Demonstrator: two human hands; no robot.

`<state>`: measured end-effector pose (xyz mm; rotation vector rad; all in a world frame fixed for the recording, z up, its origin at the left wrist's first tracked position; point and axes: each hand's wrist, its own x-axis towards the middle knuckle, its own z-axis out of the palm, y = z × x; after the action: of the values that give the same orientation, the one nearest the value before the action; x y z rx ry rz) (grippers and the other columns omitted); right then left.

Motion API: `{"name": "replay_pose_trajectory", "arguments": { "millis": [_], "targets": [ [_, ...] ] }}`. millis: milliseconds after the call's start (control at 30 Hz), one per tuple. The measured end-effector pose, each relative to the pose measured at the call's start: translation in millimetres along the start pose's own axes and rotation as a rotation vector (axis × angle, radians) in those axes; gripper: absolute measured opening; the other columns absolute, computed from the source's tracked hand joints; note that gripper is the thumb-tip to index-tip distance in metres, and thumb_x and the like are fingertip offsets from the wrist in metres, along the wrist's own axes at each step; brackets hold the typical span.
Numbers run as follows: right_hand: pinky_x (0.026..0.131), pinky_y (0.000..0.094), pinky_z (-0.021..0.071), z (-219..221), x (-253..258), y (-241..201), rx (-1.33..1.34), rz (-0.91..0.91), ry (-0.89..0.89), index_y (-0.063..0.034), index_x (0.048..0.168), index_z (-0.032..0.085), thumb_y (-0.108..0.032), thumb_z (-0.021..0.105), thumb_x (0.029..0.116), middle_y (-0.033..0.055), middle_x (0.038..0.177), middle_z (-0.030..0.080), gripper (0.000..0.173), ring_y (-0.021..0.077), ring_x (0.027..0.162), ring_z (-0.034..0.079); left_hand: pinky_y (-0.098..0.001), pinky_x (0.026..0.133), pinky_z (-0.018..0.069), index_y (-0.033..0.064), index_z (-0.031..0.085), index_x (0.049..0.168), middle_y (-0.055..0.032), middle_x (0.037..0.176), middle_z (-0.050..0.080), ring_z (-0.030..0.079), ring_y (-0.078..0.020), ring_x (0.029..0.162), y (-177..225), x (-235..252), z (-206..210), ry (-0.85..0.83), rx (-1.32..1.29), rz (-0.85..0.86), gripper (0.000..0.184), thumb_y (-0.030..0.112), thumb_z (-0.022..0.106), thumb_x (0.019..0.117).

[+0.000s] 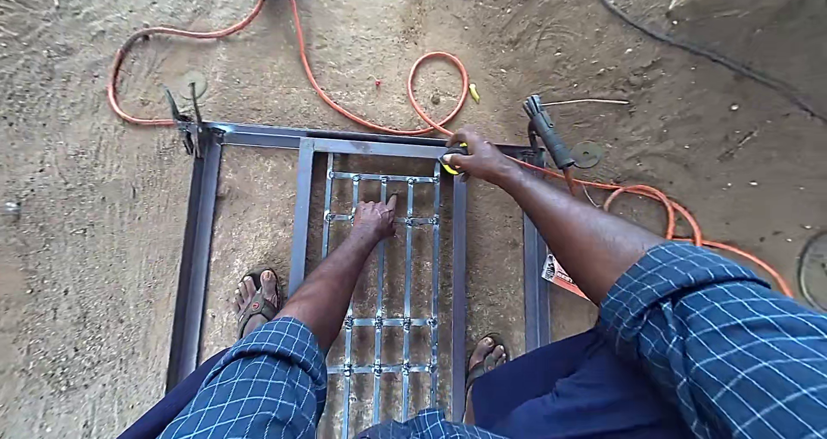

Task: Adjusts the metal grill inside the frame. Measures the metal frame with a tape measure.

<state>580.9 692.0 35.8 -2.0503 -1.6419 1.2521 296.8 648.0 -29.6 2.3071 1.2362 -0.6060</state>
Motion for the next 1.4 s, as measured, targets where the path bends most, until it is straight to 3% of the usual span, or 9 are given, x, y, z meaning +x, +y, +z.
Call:
{"name": "replay_pose_trajectory", "arguments": {
  "millis": [100,300,400,600,767,900,1100,1233,1400],
  "targets": [
    [0.064,0.0521,0.0646,14,0,8,-0.059,-0.097,-0.189,-0.0138,0.128,0.062,-0.017,0.069,0.0967,0.0149,0.113,0.071,0.032,0.0300,0.075,0.074,-0.0643,0.082,0.0530,0.0262,0.030,0.163,-0.0187,0.108,0.074,0.070,-0.0418,0.098,-1,1,1,-0.016,-0.018,-0.023,0.091,0.041,0.071,0.0828],
    [0.086,0.0522,0.0584,13,9,25,-0.330,-0.207,-0.379,-0.0250,0.138,0.055,-0.020,0.095,0.0667,0.0226,0.137,0.051,0.082,0.0355,0.113,0.062,-0.0629,0.082,0.0533,0.0265,0.027,0.164,-0.0176,0.109,0.074,0.071,-0.0403,0.098,-2,1,-2,-0.039,0.004,-0.020,0.092,0.043,0.070,0.0836],
    [0.073,0.0457,0.0630,11,12,25,-0.407,-0.254,-0.400,-0.0237,0.136,0.059,-0.025,0.094,0.0703,0.0221,0.134,0.051,0.074,0.0306,0.098,0.068,-0.0627,0.083,0.0531,0.0252,0.027,0.164,-0.0174,0.108,0.074,0.071,-0.0398,0.097,-4,1,-4,-0.039,0.012,-0.009,0.093,0.045,0.070,0.0833],
    [0.082,0.0498,0.0594,13,14,34,-0.660,-0.514,-0.315,-0.0214,0.131,0.067,-0.027,0.075,0.0877,0.0141,0.130,0.057,0.045,0.0281,0.100,0.067,-0.0620,0.085,0.0528,0.0262,0.027,0.164,-0.0168,0.107,0.074,0.071,-0.0390,0.097,-5,3,-4,-0.037,0.021,0.000,0.090,0.045,0.070,0.0864],
    [0.087,0.0506,0.0579,18,10,35,-0.876,-0.697,-0.311,-0.0199,0.138,0.060,-0.026,0.092,0.0724,0.0185,0.130,0.052,0.073,0.0382,0.116,0.058,-0.0617,0.086,0.0528,0.0262,0.024,0.164,-0.0169,0.109,0.074,0.071,-0.0389,0.099,-4,4,-4,-0.050,0.022,-0.002,0.093,0.049,0.071,0.0876],
    [0.082,0.0498,0.0583,18,2,21,-0.970,-0.728,-0.263,-0.0130,0.130,0.062,-0.012,0.077,0.0834,0.0198,0.120,0.055,0.049,0.0394,0.110,0.060,-0.0618,0.085,0.0532,0.0258,0.025,0.164,-0.0164,0.109,0.074,0.071,-0.0390,0.100,-5,5,-3,-0.052,0.013,0.005,0.092,0.047,0.071,0.0872],
    [0.082,0.0496,0.0576,29,3,21,-0.536,-0.491,-0.233,-0.0176,0.125,0.064,-0.037,0.082,0.0755,0.0167,0.127,0.055,0.056,0.0299,0.103,0.065,-0.0636,0.084,0.0537,0.0243,0.030,0.163,-0.0187,0.111,0.073,0.071,-0.0407,0.100,-6,6,-2,-0.054,-0.010,-0.001,0.087,0.045,0.069,0.0881],
    [0.089,0.0518,0.0540,33,5,12,-0.409,-0.349,-0.243,-0.0195,0.125,0.069,-0.047,0.069,0.0888,0.0104,0.114,0.065,0.046,0.0261,0.103,0.065,-0.0627,0.084,0.0539,0.0248,0.029,0.163,-0.0182,0.111,0.073,0.071,-0.0405,0.100,-6,8,-2,-0.059,-0.003,-0.003,0.088,0.046,0.070,0.0881],
    [0.056,0.0437,0.0577,22,7,4,0.360,0.090,-0.343,-0.0169,0.126,0.068,-0.034,0.038,0.1062,0.0149,0.103,0.072,0.041,0.0273,0.071,0.070,-0.0633,0.084,0.0539,0.0250,0.028,0.163,-0.0180,0.111,0.073,0.071,-0.0401,0.100,-6,9,-1,-0.067,-0.005,-0.005,0.089,0.044,0.070,0.0877]
  ]
}}
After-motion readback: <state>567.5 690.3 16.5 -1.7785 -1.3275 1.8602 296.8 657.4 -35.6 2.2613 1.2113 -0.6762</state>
